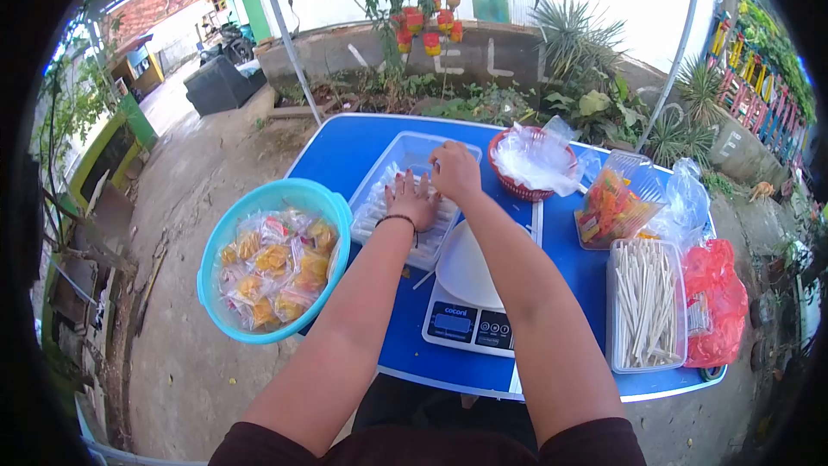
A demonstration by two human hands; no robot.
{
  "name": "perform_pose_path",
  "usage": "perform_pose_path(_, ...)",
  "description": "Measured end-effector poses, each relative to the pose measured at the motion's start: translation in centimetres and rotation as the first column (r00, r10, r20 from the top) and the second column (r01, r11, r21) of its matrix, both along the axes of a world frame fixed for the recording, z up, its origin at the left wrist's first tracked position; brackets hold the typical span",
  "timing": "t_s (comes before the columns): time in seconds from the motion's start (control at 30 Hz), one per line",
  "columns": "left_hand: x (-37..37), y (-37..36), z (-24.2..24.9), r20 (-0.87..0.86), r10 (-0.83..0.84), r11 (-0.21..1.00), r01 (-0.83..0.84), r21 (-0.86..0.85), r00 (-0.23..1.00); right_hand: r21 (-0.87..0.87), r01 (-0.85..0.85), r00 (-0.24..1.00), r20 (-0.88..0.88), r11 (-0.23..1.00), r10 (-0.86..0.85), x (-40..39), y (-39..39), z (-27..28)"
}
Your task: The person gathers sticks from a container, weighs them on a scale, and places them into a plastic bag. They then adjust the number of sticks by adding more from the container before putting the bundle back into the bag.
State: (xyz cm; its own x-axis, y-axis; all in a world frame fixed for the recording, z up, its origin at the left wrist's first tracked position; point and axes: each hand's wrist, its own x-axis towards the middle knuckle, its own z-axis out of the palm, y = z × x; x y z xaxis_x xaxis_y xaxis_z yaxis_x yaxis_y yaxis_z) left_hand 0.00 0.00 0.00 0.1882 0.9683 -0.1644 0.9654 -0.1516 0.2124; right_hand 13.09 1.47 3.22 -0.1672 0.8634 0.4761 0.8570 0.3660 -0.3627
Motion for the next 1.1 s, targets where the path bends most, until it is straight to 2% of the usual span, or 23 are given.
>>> perform_pose_path(0.07,-0.2,-0.1,-0.9,0.017,-0.006,1.000,0.006,-0.026,1.000,0.261,-0.008,0.998,-0.058,0.965,0.024,0.0,-1.4,-0.9)
perform_pose_path(0.1,-0.3,1.2,2.0,-0.001,-0.010,0.999,0.010,0.046,1.000,0.316,0.015,0.993,-0.114,0.949,0.022,0.0,-1.5,1.8)
perform_pose_path(0.17,-0.2,0.8,1.5,0.012,-0.022,0.999,0.021,0.050,1.000,0.290,0.051,0.983,-0.183,0.956,0.003,0.9,-4.1,2.1)
perform_pose_path(0.2,-0.1,0.1,1.6,0.047,-0.015,0.996,0.011,0.090,0.999,0.223,0.067,0.978,-0.207,0.972,-0.019,1.4,-5.5,2.1)
perform_pose_path(0.3,0.5,-0.1,3.0,-0.015,-0.068,0.910,0.068,0.410,0.998,0.084,0.126,0.962,-0.255,0.989,-0.101,3.4,-9.1,3.1)
perform_pose_path(0.4,3.2,-2.6,6.3,0.018,-0.250,0.853,0.212,0.476,0.968,0.025,0.198,0.947,-0.263,0.980,-0.185,5.8,-13.3,4.3)
perform_pose_path(0.5,6.8,-6.5,7.6,-0.042,-0.495,0.697,0.425,0.577,0.868,-0.052,0.274,0.929,-0.244,0.960,-0.279,7.7,-17.8,5.2)
perform_pose_path(0.53,8.0,-8.0,8.0,-0.008,-0.571,0.646,0.455,0.613,0.821,-0.100,0.300,0.918,-0.239,0.949,-0.316,8.4,-19.3,5.5)
perform_pose_path(0.63,11.8,-12.8,9.2,-0.014,-0.700,0.579,0.580,0.573,0.714,-0.054,0.428,0.890,-0.152,0.902,-0.431,10.9,-24.0,5.8)
perform_pose_path(0.67,13.0,-14.0,8.5,0.008,-0.752,0.513,0.577,0.636,0.659,-0.039,0.465,0.868,-0.178,0.884,-0.464,11.6,-25.9,6.3)
perform_pose_path(0.73,15.3,-16.8,7.9,0.056,-0.811,0.476,0.600,0.643,0.583,0.034,0.524,0.837,-0.204,0.851,-0.507,13.9,-28.9,5.9)
perform_pose_path(0.8,16.8,-19.3,7.4,0.105,-0.862,0.447,0.646,0.618,0.496,-0.019,0.622,0.762,-0.219,0.783,-0.610,16.0,-32.1,5.9)
perform_pose_path(0.87,18.0,-21.1,7.0,0.157,-0.903,0.415,0.714,0.564,0.401,0.023,0.728,0.685,-0.066,0.686,-0.725,17.8,-35.2,5.9)
perform_pose_path(0.9,18.5,-21.8,6.9,0.171,-0.909,0.408,0.724,0.555,0.381,0.051,0.773,0.633,0.008,0.633,-0.774,18.3,-36.3,5.9)
perform_pose_path(1.0,19.4,-23.1,5.9,0.168,-0.923,0.378,0.745,0.550,0.345,-0.071,0.824,0.567,0.084,0.563,-0.819,19.0,-37.8,5.6)
perform_pose_path(1.1,20.3,-23.6,5.5,0.148,-0.921,0.377,0.730,0.570,0.360,-0.094,0.814,0.580,0.068,0.574,-0.812,19.1,-37.6,5.0)
